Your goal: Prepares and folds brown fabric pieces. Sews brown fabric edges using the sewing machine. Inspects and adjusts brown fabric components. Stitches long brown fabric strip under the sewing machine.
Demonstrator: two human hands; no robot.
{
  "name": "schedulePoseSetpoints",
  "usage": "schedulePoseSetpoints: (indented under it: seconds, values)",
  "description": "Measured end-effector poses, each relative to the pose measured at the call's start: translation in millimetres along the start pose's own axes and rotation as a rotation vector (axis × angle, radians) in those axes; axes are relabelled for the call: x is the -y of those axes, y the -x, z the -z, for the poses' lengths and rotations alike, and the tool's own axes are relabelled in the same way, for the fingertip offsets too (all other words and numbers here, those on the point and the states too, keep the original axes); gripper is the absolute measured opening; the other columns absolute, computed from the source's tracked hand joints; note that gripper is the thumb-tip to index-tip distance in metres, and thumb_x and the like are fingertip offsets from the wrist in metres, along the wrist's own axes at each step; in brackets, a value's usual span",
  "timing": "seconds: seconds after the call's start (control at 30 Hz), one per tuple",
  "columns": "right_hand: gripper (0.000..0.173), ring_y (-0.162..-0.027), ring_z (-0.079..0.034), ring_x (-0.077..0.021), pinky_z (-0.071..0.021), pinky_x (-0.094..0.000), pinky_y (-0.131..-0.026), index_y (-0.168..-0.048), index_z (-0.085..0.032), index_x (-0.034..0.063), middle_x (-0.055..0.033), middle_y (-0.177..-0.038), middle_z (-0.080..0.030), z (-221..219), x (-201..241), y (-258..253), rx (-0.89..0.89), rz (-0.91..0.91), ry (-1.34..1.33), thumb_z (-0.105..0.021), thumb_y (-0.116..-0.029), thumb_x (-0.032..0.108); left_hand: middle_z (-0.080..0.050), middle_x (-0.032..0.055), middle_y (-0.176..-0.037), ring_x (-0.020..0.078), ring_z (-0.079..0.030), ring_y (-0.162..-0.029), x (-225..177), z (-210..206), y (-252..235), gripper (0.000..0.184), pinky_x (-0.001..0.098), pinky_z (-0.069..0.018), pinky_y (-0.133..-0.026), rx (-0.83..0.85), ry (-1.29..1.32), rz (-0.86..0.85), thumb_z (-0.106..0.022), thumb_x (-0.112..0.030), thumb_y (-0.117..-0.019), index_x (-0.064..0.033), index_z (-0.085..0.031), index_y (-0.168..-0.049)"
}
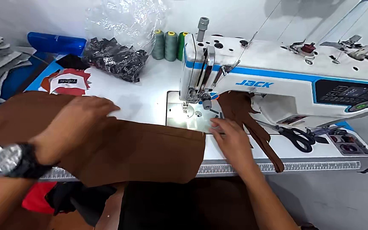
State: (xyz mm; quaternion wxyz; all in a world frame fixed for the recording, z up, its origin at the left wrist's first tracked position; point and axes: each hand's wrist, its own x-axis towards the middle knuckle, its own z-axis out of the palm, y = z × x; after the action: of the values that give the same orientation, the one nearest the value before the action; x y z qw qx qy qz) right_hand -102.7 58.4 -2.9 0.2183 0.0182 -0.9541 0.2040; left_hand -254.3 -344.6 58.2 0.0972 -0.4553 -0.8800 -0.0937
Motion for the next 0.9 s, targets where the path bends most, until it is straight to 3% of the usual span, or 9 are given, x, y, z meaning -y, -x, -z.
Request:
schedulePoseSetpoints:
  seconds: [0.1, 0.2, 0.33, 0.47, 0.57, 0.67, 0.77, 0.9]
  values:
    - [0.020, -0.099, -0.069, -0.0298, -0.0582, -0.0492, -0.084, -0.114, -0.075, 0.0082, -0.0122, -0.110, -0.071, 14, -33, -6, -0.064, -0.030, 0.079, -0.070, -0.0958, 0.012, -0.061, 0.0057, -0.143, 0.0264, -0.054, -0.138, -69, -43, -8, 0.045, 0.0527, -0.0443, -0.114, -0.009, 0.100, -0.165, -0.045, -0.042, -0.1065, -0.0146, -0.068, -0.134]
    - [0.019, -0.106, -0.065, -0.0292, -0.0549, -0.0472, -0.090, -0.113, -0.078, 0.0112, -0.0092, -0.111, -0.071, 13, -48, -22, -0.020, 0.088, 0.105, -0.068, -0.0977, 0.014, -0.042, -0.0009, -0.162, 0.0176, -0.035, -0.152, -98, -87, -13, 0.063, 0.0519, -0.0314, -0.123, 0.053, 0.136, -0.218, -0.028, -0.061, -0.1055, -0.0243, -0.054, -0.150]
    - [0.017, -0.107, -0.067, -0.0265, -0.0567, -0.0433, -0.089, -0.108, -0.078, 0.0109, -0.0058, -0.111, -0.072, 5, -48, -40, 0.140, 0.307, 0.185, -0.063, -0.0993, 0.009, -0.034, -0.0040, -0.167, 0.0154, -0.026, -0.156, -87, -96, -16, 0.065, 0.0525, -0.0231, -0.126, 0.087, 0.114, -0.157, -0.024, -0.061, -0.1060, -0.0261, -0.047, -0.155]
    - [0.023, -0.104, -0.069, -0.0271, -0.0596, -0.0406, -0.085, -0.108, -0.076, 0.0063, -0.0098, -0.110, -0.072, 9, -42, -38, 0.212, 0.392, 0.252, -0.064, -0.0919, -0.005, -0.032, -0.0037, -0.168, 0.0166, -0.023, -0.157, -88, -95, -15, 0.067, 0.0541, -0.0208, -0.126, 0.100, 0.077, -0.080, -0.022, -0.062, -0.1055, -0.0260, -0.045, -0.157]
    - [0.023, -0.111, -0.069, -0.0271, -0.0599, -0.0415, -0.088, -0.113, -0.075, 0.0060, -0.0101, -0.119, -0.071, 12, -34, -12, 0.203, 0.369, 0.245, -0.059, -0.0961, 0.004, -0.031, -0.0039, -0.168, 0.0162, -0.023, -0.157, -88, -96, -15, 0.067, 0.0534, -0.0202, -0.126, 0.096, 0.079, -0.079, -0.021, -0.062, -0.1057, -0.0262, -0.044, -0.157]
    - [0.031, -0.125, -0.064, -0.0229, -0.0562, -0.0391, -0.101, -0.121, -0.074, 0.0093, -0.0059, -0.132, -0.069, 11, -24, 35, 0.184, 0.293, 0.180, -0.051, -0.1057, 0.023, -0.031, -0.0044, -0.168, 0.0160, -0.023, -0.157, -89, -96, -15, 0.067, 0.0531, -0.0206, -0.126, 0.095, 0.094, -0.078, -0.021, -0.062, -0.1058, -0.0259, -0.044, -0.157]
    - [0.033, -0.132, -0.059, -0.0191, -0.0506, -0.0355, -0.110, -0.127, -0.072, 0.0132, -0.0028, -0.135, -0.068, 13, -18, 72, 0.156, 0.248, -0.003, -0.053, -0.1070, 0.032, -0.031, -0.0038, -0.168, 0.0167, -0.024, -0.156, -89, -95, -16, 0.067, 0.0533, -0.0206, -0.126, 0.100, 0.105, -0.066, -0.021, -0.062, -0.1058, -0.0253, -0.044, -0.157]
    - [0.026, -0.116, -0.067, -0.0181, -0.0575, -0.0364, -0.096, -0.115, -0.076, 0.0136, -0.0045, -0.125, -0.071, 12, -16, 76, -0.021, 0.048, -0.062, -0.067, -0.0979, 0.031, -0.033, -0.0018, -0.167, 0.0199, -0.025, -0.156, -91, -94, -18, 0.066, 0.0561, -0.0203, -0.125, 0.090, 0.135, -0.057, -0.023, -0.058, -0.1063, -0.0217, -0.046, -0.156]
